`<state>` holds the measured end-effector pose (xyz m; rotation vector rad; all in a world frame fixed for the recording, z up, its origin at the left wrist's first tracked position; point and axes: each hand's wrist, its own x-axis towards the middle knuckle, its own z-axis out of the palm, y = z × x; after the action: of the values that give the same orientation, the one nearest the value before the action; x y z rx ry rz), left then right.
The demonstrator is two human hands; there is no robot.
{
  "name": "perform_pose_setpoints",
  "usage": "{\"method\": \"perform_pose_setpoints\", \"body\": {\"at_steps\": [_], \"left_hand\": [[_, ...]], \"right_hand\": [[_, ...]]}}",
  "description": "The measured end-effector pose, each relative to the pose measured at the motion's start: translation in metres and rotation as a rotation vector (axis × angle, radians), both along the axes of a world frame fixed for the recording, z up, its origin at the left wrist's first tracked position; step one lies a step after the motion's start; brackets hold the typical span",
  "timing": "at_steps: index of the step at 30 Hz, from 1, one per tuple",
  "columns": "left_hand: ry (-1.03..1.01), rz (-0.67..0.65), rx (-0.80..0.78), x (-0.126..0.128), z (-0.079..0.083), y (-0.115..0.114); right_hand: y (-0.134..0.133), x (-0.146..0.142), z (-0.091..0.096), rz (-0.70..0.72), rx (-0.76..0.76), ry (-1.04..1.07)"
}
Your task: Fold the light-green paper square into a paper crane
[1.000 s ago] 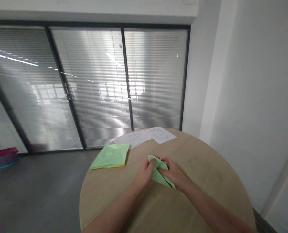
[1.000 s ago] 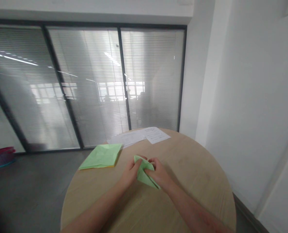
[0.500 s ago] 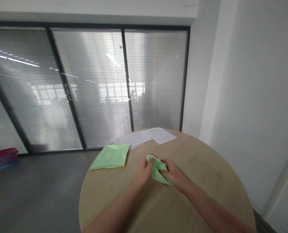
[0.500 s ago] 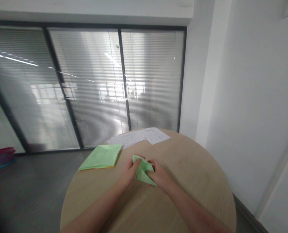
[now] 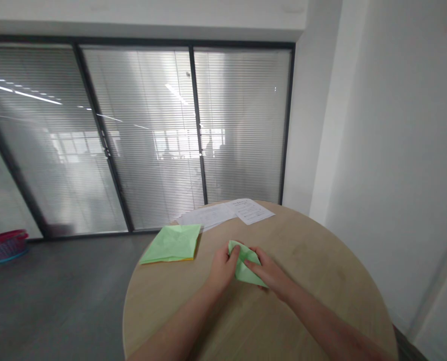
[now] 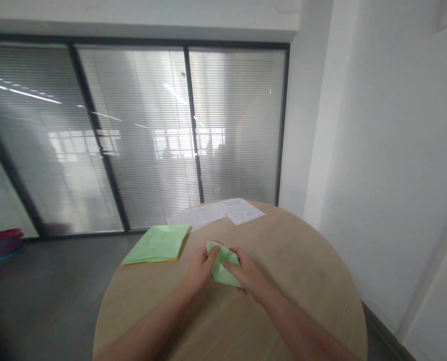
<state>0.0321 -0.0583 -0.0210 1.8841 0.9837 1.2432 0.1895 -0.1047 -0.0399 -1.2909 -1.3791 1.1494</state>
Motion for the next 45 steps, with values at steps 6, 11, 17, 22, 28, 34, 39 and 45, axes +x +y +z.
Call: {"method": "perform_pose_setpoints", "body": {"at_steps": [6, 11, 17, 22, 28, 34, 39, 45], "left_hand": [[-0.02, 0.002, 0.011, 0.0, 0.0, 0.001], [-0.025, 0.036, 0.02, -0.001, 0.0, 0.002], [-0.077, 0.017, -0.004, 0.0, -0.001, 0.004], [-0.177, -0.014, -0.078, 0.002, -0.001, 0.001], [-0.239, -0.003, -0.099, -0.001, 0.002, 0.002], [-0.275, 0.021, -0.094, -0.002, 0.009, 0.003], [-0.219, 0.01, -0.089, -0.001, 0.006, 0.008], [-0.226, -0.045, -0.169, -0.001, 0.004, 0.008]], "right_hand": [[0.003, 0.001, -0.003, -0.004, 0.012, -0.003], [0.0, 0.003, -0.002, 0.06, 0.068, 0.007], [0.004, 0.002, -0.008, 0.042, 0.128, 0.003], [0.012, 0.004, -0.011, -0.032, 0.235, 0.015], [0.013, 0.005, -0.012, 0.071, 0.221, 0.071], [0.01, 0.005, -0.011, 0.113, 0.228, 0.072], [0.01, 0.006, -0.012, 0.118, 0.246, 0.067], [0.01, 0.006, -0.012, 0.129, 0.243, 0.077]]}}
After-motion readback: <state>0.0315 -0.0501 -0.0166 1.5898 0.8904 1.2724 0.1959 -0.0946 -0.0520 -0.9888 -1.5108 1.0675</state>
